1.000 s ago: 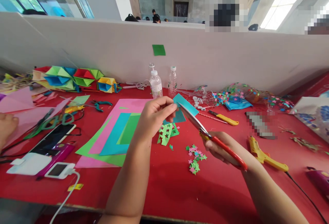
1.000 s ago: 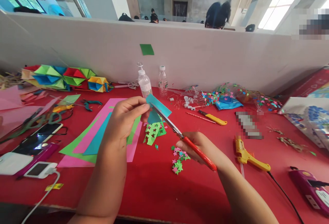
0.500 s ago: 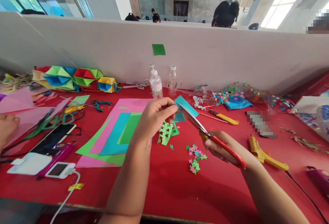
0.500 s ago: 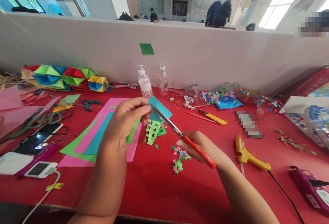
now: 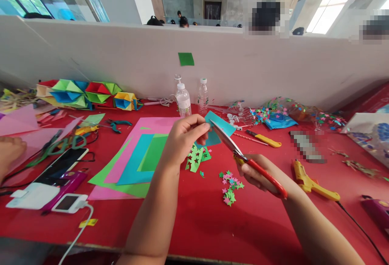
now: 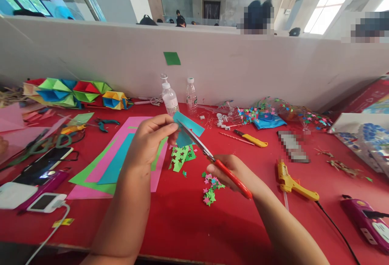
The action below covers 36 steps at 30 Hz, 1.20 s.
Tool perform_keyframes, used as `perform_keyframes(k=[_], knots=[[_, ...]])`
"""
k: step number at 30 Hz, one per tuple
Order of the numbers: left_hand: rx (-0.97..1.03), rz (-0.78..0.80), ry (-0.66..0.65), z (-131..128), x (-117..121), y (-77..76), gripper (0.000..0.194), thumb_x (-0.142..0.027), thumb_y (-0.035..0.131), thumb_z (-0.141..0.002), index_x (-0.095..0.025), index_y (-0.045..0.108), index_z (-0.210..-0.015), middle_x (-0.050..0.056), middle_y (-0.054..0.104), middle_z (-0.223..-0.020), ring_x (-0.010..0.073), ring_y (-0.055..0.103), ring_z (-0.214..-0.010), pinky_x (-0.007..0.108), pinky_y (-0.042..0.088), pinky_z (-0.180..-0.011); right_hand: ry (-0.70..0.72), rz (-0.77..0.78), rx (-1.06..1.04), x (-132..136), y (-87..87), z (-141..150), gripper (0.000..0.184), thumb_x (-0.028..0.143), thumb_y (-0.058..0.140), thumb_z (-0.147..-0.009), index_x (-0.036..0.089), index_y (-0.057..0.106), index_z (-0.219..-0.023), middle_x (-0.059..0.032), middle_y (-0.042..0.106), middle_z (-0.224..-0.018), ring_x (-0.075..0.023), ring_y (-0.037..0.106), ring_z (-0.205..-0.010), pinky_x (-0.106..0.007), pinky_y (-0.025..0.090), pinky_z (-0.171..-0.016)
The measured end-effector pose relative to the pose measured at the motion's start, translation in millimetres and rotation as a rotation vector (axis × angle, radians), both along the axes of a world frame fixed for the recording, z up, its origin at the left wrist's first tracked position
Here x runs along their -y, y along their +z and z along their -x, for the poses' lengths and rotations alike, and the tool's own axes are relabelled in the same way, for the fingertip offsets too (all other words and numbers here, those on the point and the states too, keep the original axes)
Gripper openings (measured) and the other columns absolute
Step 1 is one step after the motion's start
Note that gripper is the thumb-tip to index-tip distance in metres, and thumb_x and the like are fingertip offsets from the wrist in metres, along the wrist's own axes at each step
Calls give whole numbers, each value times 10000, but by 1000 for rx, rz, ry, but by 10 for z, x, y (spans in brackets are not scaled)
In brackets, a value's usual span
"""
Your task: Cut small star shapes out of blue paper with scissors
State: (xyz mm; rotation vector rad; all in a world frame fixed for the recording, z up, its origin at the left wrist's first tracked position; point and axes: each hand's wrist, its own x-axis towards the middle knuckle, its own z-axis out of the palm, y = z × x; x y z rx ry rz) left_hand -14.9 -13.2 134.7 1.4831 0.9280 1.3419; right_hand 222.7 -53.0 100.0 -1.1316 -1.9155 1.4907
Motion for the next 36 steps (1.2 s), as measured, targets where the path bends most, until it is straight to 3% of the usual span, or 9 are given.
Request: perform_keyframes(k=[6,10,14,21,25,36], knots=[[-5,-106,61,-112,22,-9,204,-249,580,-841,-206,559,-643,-22,492,-588,110,452,-554,275,385,-543,43,-13,-114,51,-23,77,539,709,473,-872,199,415,-706,71,381,-498,-63,332,-377,-210,236,-377],[-62,-267,201,-131,-9,-49,196,-233,607,-826,-209,540,-643,8,477,-786,150,475,-785,315,402,-753,35,-45,-113,61,4,91,552,716,468,-871,197,414,-689,68,389,-485,-62,327,-382,-212,244,-389],[-64,-272,198,-140,-34,-87,169,-239,592,-841,-215,552,-679,25,498,-920,182,479,-943,341,371,-881,34,-32,-132,63,7,100,544,708,465,-878,193,429,-710,73,389,-476,-61,319,-387,-211,253,-398],[117,-169,146,-310,6,-123,189,-289,573,-864,-216,523,-698,-2,455,-744,146,436,-718,296,374,-692,-39,73,-195,92,-94,175,562,739,471,-850,188,477,-738,88,377,-439,-62,315,-346,-201,251,-358],[121,-124,188,-380,4,-148,272,-325,578,-857,-213,433,-657,-20,371,-642,129,359,-599,279,321,-575,-104,72,-188,107,-126,222,563,734,484,-843,192,475,-693,89,370,-398,-58,303,-325,-201,252,-351],[113,-108,226,-403,-15,-164,305,-344,579,-852,-215,395,-646,-30,302,-582,116,294,-528,271,262,-488,-176,85,-90,129,-77,276,572,765,475,-799,207,462,-676,88,368,-378,-61,283,-308,-209,234,-342]])
